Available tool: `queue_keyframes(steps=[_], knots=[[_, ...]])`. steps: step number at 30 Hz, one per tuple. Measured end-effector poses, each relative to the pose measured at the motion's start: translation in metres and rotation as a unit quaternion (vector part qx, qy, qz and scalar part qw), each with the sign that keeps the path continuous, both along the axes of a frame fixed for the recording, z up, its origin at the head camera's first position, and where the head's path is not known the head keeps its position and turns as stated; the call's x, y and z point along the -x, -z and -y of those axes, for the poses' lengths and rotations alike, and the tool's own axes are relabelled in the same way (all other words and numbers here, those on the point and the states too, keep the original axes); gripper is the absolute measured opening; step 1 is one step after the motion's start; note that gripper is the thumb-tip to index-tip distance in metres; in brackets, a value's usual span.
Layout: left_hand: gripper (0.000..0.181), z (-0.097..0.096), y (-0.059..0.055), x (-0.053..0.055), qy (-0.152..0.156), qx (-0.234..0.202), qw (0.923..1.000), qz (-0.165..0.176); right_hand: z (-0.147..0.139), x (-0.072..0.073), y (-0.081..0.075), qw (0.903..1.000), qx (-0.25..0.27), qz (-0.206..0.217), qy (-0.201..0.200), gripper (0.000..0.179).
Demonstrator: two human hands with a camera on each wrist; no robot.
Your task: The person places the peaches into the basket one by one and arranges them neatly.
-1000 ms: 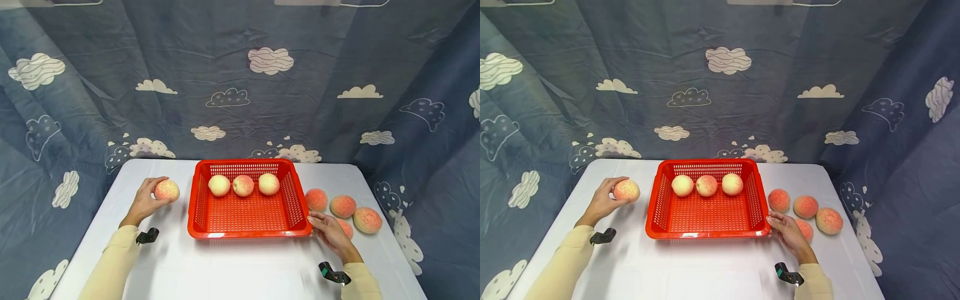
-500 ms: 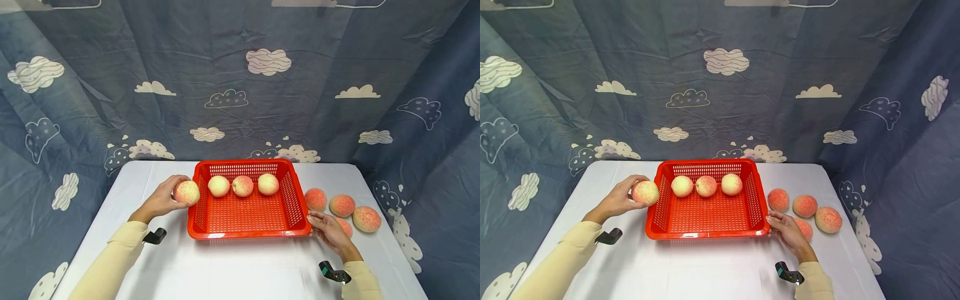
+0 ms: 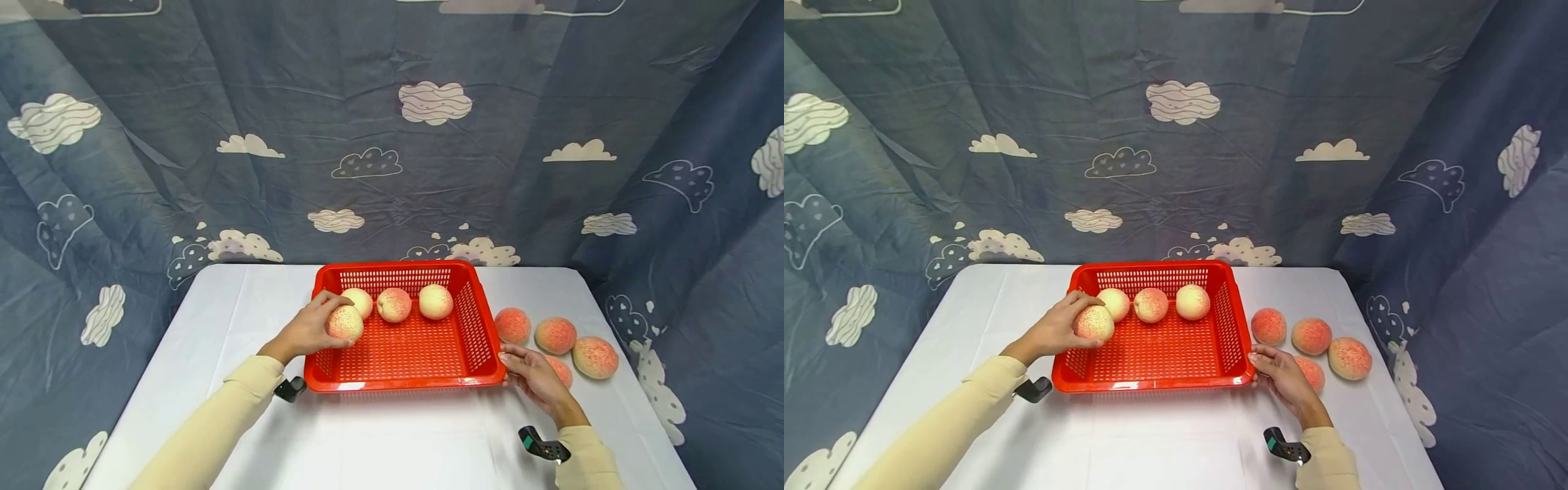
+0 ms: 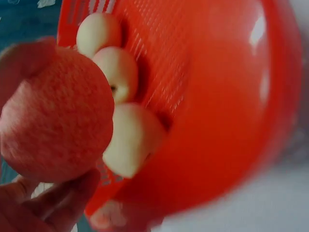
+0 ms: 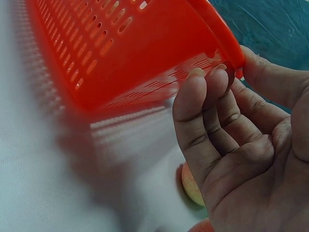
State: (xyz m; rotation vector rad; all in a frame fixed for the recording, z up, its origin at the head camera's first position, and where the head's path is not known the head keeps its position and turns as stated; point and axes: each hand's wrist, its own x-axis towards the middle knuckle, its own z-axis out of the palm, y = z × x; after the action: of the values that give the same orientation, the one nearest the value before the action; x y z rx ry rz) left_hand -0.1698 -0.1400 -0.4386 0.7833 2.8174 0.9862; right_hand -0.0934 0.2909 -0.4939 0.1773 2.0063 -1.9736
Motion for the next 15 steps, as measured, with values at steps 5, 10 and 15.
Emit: queue_keyframes(steps=[5,10,15], knots=[[0.064,-0.017,0.008,-0.003,-0.042,0.050,0.9978,0.001,0.001,0.000,0.000,1.0000,0.003,-0.001,0.003,0.044],[0.065,-0.030,0.016,-0.006,-0.086,0.090,0.9916,0.036,0.002,-0.001,-0.001,1.0000,0.001,-0.001,0.001,0.045],[0.064,-0.038,0.025,-0.007,-0.107,0.113,0.9860,0.059,0.002,-0.001,0.000,1.0000,0.000,-0.003,-0.001,0.046]])
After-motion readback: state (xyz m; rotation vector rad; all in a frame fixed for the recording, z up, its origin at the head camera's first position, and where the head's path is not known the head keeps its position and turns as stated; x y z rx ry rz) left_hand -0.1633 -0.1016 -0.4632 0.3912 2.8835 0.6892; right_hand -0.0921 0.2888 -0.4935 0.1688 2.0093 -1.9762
